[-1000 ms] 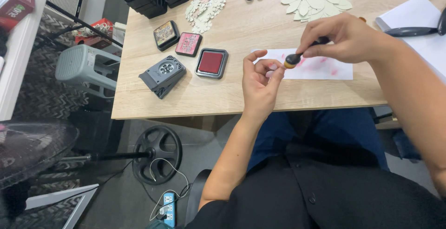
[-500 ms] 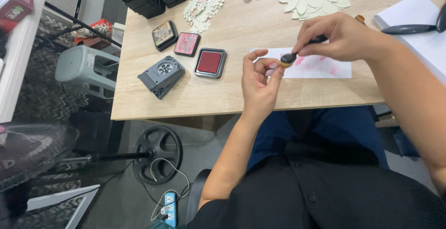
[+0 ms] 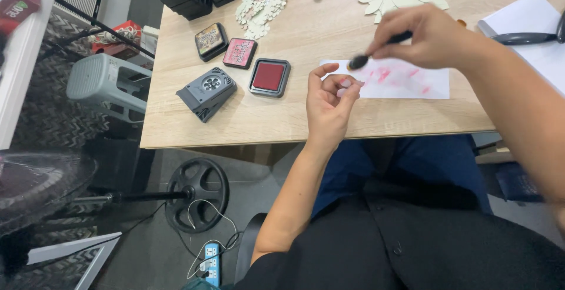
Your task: Apply ink to paper strips and decorative cutouts using a blending tool
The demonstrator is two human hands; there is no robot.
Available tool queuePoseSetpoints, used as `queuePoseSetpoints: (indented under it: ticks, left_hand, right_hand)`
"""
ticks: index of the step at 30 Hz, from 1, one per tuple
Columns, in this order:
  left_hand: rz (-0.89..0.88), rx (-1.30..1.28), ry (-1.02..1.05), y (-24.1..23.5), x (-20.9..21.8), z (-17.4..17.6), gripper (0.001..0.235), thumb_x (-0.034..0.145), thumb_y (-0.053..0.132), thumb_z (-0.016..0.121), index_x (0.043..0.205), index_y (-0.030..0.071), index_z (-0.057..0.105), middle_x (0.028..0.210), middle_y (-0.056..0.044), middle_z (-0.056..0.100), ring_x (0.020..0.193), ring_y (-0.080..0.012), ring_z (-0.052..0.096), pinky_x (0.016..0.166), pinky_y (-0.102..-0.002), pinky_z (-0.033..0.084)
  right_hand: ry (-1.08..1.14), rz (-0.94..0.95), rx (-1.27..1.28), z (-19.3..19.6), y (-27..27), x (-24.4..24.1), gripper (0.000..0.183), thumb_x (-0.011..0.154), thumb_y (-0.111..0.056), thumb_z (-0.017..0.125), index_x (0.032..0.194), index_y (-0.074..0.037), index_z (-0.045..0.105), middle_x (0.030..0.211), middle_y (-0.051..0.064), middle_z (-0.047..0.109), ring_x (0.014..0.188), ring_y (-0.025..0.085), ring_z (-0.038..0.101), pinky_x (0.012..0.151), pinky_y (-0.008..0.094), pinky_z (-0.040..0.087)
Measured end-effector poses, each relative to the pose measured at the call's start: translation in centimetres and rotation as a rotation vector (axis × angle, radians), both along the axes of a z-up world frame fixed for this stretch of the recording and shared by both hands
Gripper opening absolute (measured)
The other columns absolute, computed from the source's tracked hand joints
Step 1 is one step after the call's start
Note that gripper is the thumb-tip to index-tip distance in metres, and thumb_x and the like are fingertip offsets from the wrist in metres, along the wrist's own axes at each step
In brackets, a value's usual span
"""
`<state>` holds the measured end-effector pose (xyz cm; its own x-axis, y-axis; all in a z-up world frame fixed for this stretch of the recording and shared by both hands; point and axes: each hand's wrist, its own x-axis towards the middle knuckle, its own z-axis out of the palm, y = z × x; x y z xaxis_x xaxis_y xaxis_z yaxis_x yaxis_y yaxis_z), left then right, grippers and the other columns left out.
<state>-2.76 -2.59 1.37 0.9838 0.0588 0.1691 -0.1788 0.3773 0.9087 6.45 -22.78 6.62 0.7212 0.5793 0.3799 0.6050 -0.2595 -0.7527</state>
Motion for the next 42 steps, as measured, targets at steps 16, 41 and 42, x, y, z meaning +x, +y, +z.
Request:
queuePoseSetpoints:
  ticks: [16, 41, 42]
  left_hand:
    - [0.023, -0.061, 0.083, 0.9, 1.7, -2.4, 0.049, 0.088, 0.002, 0.069, 0.128, 0.004, 0.041, 0.084, -0.001, 0.056, 0.071, -0.0095, 0.058, 0.074, -0.023, 0.048]
    - [0.071, -0.050, 0.085, 0.6, 1.4, -2.6, 0.043, 0.088, -0.001, 0.070, 0.120, 0.007, 0.042, 0.085, -0.004, 0.056, 0.072, -0.0066, 0.052, 0.072, -0.023, 0.050]
    - [0.073, -0.049, 0.084, 0.5, 1.4, -2.6, 0.043, 0.088, -0.002, 0.070, 0.120, 0.007, 0.042, 0.085, -0.003, 0.055, 0.072, -0.0070, 0.052, 0.072, -0.023, 0.050]
  right_hand:
    - [-0.091, 0.032, -0.476, -1.0, 16.2, 8.2, 0.014, 0.085, -0.010, 0.080, 0.094, -0.020, 0.086, 0.088, -0.008, 0.066, 0.068, 0.018, 0.055, 0.067, 0.033, 0.043]
    - [-0.141, -0.140, -0.338, -3.0, -1.0, 2.0, 0.010, 0.092, -0.010, 0.081, 0.097, -0.018, 0.085, 0.093, -0.004, 0.069, 0.074, 0.015, 0.061, 0.072, 0.029, 0.046]
    - [-0.100, -0.141, -0.362, -2.6, -0.8, 1.8, 0.010, 0.091, -0.011, 0.081, 0.096, -0.018, 0.086, 0.091, -0.005, 0.070, 0.072, 0.015, 0.061, 0.071, 0.029, 0.046]
